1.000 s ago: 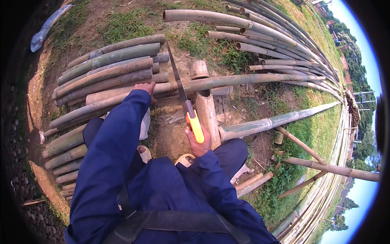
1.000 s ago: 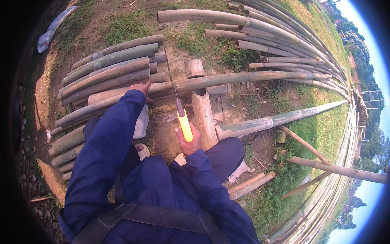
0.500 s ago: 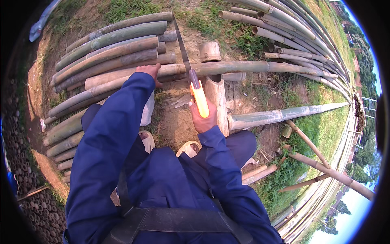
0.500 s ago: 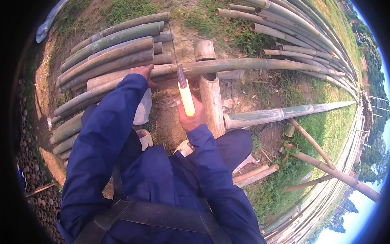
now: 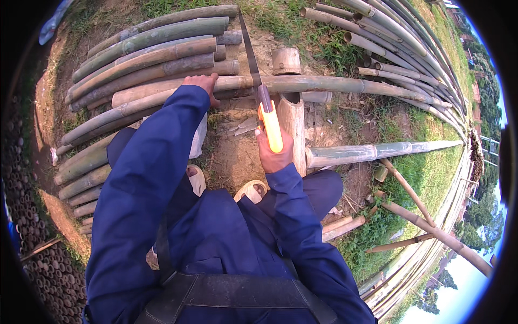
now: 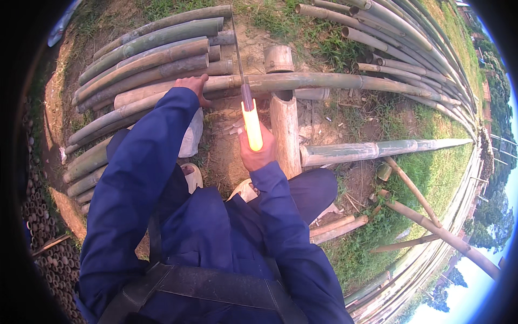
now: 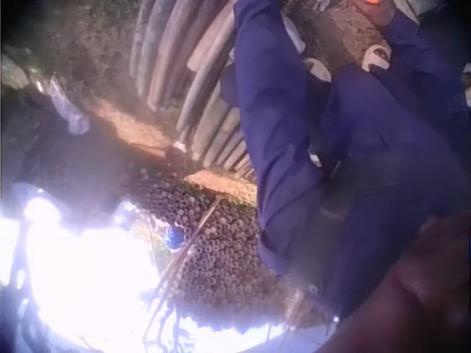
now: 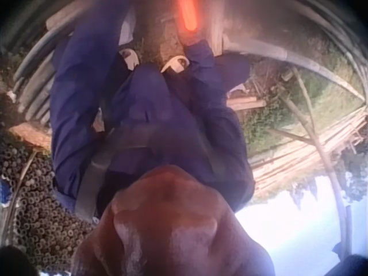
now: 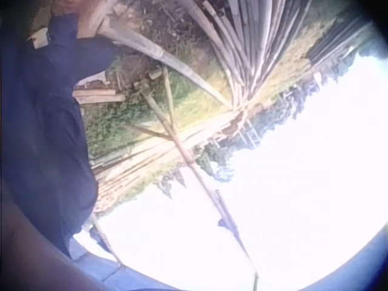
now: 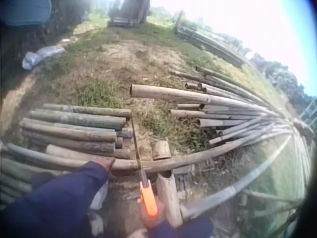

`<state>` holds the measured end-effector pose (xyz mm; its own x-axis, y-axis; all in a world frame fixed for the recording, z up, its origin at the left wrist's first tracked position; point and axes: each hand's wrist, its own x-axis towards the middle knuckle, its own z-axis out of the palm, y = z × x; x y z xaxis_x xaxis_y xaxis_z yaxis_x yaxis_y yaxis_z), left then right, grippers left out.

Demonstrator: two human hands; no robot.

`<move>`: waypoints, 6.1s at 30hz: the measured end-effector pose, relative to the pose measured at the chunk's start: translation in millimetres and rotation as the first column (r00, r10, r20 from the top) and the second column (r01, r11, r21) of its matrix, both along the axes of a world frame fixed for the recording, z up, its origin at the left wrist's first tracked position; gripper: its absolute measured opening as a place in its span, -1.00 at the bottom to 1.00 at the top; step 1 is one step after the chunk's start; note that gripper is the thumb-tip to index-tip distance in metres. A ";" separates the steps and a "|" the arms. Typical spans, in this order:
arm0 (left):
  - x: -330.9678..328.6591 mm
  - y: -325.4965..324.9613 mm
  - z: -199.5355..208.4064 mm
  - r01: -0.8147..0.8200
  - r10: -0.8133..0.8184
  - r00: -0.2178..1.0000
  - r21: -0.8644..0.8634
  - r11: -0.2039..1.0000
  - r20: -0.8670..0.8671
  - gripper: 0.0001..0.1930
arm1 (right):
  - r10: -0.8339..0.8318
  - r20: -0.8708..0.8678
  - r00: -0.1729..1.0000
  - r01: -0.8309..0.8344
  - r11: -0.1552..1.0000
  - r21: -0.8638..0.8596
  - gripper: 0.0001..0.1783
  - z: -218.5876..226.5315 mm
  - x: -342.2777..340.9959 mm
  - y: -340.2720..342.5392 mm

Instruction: The person uses a hand saw to cut bamboo poles into shorter sections. They position each pole on a wooden support, saw through it, then move the cut piece aside and repeat the process with additional poles.

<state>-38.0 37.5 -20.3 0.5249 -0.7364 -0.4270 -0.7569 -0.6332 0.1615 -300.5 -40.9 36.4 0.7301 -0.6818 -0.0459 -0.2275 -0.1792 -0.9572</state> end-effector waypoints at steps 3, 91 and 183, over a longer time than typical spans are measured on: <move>3.7 6.3 -2.0 0.019 -0.019 1.000 -0.003 1.000 -0.001 -0.25 | 0.016 -0.174 0.985 -0.012 1.000 0.027 -0.81 3.5 -36.0 18.1; 9.9 34.5 -18.9 -0.404 0.410 0.911 -0.110 0.908 0.043 -0.40 | -0.016 -0.127 0.992 0.021 0.999 0.041 -0.80 -17.8 -45.0 22.4; 17.5 33.5 -15.9 -0.392 0.397 0.917 -0.111 0.913 0.026 -0.48 | -0.003 -0.236 0.972 0.019 0.998 0.066 -0.71 17.8 -106.0 55.2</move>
<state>-20.5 71.1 -36.2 0.7994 -0.5028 -0.3289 -0.4570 -0.8642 0.2104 -406.4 14.3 54.2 0.6860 -0.6791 -0.2613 -0.4492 -0.1128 -0.8863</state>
